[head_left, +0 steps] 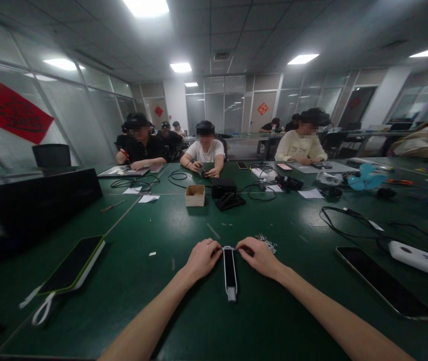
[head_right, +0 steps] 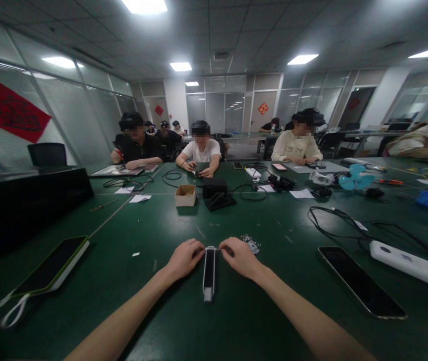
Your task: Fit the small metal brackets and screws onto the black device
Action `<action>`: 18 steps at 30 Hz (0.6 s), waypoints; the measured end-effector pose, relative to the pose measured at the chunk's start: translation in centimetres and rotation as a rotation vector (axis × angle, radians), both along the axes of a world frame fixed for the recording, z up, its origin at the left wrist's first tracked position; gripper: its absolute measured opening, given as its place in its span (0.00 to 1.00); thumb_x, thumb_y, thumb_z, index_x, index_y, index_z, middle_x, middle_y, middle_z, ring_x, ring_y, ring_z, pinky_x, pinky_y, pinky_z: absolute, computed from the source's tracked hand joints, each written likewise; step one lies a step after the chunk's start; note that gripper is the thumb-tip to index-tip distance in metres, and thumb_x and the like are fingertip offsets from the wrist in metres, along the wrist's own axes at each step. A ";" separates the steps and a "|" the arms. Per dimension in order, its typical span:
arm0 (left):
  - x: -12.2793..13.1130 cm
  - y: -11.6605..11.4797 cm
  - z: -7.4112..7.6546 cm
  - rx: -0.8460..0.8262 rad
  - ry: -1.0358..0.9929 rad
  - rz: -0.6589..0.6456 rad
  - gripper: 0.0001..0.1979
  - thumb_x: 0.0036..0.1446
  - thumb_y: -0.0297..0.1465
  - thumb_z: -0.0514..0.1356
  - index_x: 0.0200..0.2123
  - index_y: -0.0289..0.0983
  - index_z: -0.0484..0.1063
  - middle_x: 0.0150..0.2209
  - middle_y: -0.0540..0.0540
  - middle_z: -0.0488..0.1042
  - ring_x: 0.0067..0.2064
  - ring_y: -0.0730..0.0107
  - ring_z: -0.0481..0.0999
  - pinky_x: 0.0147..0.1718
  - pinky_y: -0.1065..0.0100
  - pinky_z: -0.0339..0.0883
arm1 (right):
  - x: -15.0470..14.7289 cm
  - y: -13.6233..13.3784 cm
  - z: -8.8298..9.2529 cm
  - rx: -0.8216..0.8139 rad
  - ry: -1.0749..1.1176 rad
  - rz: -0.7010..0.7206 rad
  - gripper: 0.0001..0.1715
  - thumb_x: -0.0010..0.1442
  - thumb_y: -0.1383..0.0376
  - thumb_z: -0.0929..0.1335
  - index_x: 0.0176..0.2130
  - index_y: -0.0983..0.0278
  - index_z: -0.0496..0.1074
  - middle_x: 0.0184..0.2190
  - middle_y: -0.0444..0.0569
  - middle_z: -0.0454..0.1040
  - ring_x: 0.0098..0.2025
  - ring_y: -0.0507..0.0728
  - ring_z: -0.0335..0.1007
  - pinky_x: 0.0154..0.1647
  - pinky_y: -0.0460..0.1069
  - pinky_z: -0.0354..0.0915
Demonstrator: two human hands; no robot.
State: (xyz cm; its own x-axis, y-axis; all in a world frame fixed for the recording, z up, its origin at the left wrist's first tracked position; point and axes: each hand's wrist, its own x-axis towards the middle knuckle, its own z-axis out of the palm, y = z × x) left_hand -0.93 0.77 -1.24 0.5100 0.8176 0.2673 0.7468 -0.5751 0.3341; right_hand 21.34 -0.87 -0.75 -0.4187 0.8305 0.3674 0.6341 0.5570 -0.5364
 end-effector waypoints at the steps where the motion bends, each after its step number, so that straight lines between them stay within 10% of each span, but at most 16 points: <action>1: 0.0 0.0 0.0 0.000 -0.001 0.000 0.09 0.62 0.33 0.52 0.37 0.38 0.71 0.36 0.47 0.71 0.37 0.68 0.70 0.36 0.69 0.62 | 0.1 0.0 -0.1 0.000 -0.001 0.003 0.09 0.61 0.67 0.62 0.38 0.64 0.71 0.36 0.48 0.73 0.36 0.53 0.68 0.37 0.49 0.66; 18: 0.1 -0.1 0.3 -0.021 0.008 0.015 0.09 0.62 0.32 0.52 0.38 0.39 0.71 0.36 0.47 0.71 0.38 0.67 0.71 0.36 0.69 0.62 | 0.2 0.6 -0.6 -0.066 0.031 0.007 0.11 0.63 0.67 0.61 0.39 0.62 0.72 0.38 0.47 0.74 0.41 0.54 0.68 0.44 0.50 0.65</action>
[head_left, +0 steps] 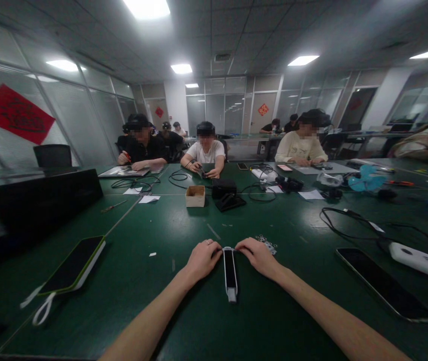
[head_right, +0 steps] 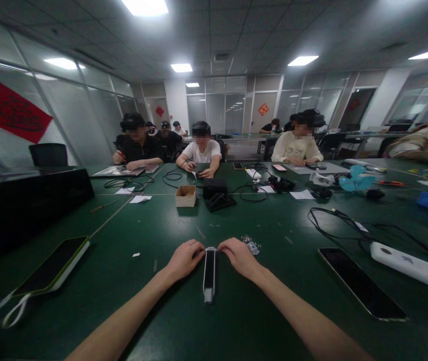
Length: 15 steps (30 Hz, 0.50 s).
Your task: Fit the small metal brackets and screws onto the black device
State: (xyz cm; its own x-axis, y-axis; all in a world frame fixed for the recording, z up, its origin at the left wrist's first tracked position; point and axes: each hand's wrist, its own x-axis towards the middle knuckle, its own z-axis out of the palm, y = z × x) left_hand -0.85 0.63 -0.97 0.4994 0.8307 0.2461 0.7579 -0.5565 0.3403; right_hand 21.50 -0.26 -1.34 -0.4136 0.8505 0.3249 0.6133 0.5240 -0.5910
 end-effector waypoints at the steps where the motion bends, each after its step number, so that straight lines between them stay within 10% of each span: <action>1: 0.0 0.0 0.0 -0.001 0.005 0.005 0.09 0.62 0.32 0.52 0.38 0.39 0.71 0.36 0.47 0.71 0.38 0.67 0.71 0.37 0.68 0.62 | -0.1 0.0 0.1 0.004 0.003 -0.007 0.11 0.63 0.67 0.61 0.39 0.62 0.72 0.37 0.47 0.74 0.41 0.54 0.69 0.44 0.50 0.65; 15: 0.0 -0.4 0.7 -0.029 0.002 0.004 0.09 0.62 0.32 0.51 0.37 0.39 0.71 0.37 0.48 0.71 0.38 0.68 0.70 0.37 0.68 0.63 | -0.2 -0.3 0.1 -0.046 -0.002 -0.060 0.12 0.61 0.65 0.62 0.43 0.63 0.71 0.40 0.49 0.72 0.40 0.54 0.69 0.41 0.50 0.67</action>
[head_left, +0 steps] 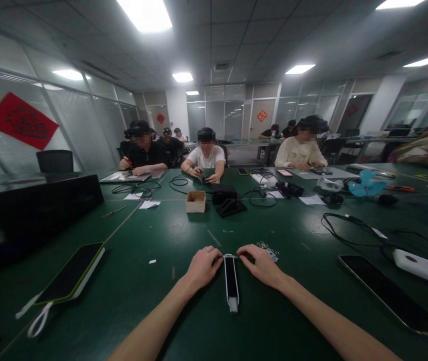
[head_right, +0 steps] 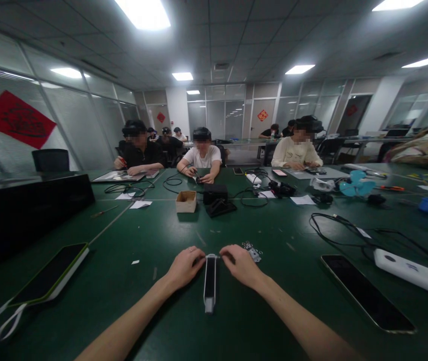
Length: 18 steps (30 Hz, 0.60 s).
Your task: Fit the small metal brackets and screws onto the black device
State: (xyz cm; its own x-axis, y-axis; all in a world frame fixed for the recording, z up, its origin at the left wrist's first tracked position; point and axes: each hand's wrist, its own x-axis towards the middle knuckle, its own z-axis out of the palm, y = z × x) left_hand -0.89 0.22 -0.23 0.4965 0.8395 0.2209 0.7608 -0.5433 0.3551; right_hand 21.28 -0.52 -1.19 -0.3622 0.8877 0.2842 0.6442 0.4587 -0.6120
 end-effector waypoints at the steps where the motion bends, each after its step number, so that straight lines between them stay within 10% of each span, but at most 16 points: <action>1: 0.0 0.0 0.0 0.001 -0.002 -0.001 0.09 0.62 0.32 0.51 0.37 0.39 0.71 0.37 0.48 0.71 0.38 0.67 0.70 0.37 0.68 0.63 | 0.0 -0.1 0.1 -0.004 -0.002 0.005 0.11 0.61 0.65 0.62 0.43 0.63 0.71 0.40 0.49 0.72 0.39 0.54 0.69 0.40 0.50 0.67; 18: 0.1 0.5 -1.0 0.039 0.002 0.006 0.08 0.62 0.32 0.53 0.37 0.39 0.71 0.36 0.47 0.71 0.37 0.67 0.70 0.36 0.69 0.62 | -0.4 -0.4 0.4 0.066 0.034 0.037 0.09 0.57 0.68 0.65 0.40 0.64 0.71 0.36 0.48 0.73 0.37 0.54 0.68 0.39 0.49 0.67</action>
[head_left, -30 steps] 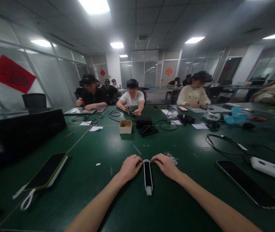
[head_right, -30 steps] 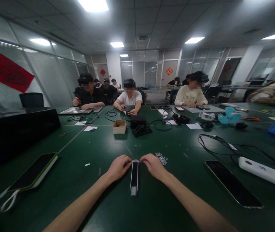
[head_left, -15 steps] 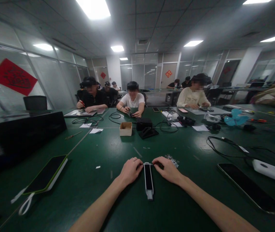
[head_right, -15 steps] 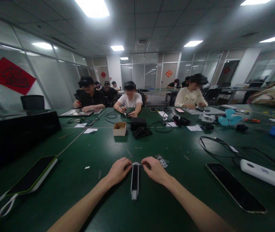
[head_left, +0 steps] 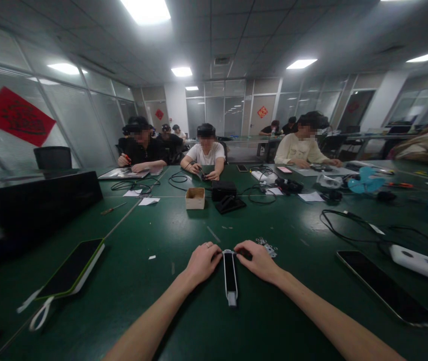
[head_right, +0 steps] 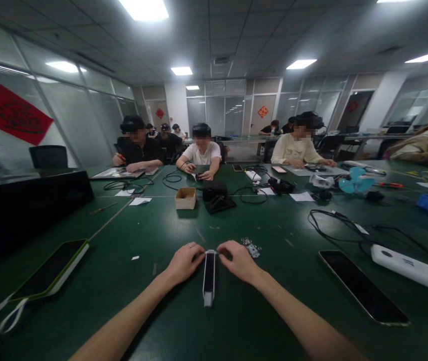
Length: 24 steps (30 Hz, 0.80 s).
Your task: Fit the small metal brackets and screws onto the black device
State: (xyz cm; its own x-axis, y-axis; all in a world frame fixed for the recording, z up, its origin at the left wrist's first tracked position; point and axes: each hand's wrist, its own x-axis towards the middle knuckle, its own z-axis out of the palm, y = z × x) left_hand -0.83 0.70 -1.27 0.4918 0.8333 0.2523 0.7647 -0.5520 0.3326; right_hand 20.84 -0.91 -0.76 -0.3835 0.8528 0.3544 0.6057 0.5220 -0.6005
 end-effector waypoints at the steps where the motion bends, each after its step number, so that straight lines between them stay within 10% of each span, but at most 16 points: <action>1: 0.0 0.0 0.0 -0.002 0.000 0.000 0.08 0.62 0.32 0.53 0.37 0.39 0.71 0.36 0.48 0.71 0.37 0.67 0.70 0.35 0.69 0.62 | 0.0 0.0 0.0 0.003 0.002 0.001 0.09 0.57 0.68 0.65 0.40 0.64 0.71 0.36 0.48 0.73 0.37 0.54 0.68 0.38 0.49 0.67; 24: 0.0 -0.2 0.5 -0.018 -0.014 -0.015 0.09 0.62 0.32 0.52 0.38 0.38 0.71 0.37 0.47 0.71 0.37 0.67 0.70 0.36 0.68 0.63 | 0.9 0.4 0.6 0.093 -0.102 0.032 0.11 0.58 0.67 0.64 0.43 0.63 0.70 0.40 0.49 0.72 0.42 0.56 0.67 0.44 0.52 0.67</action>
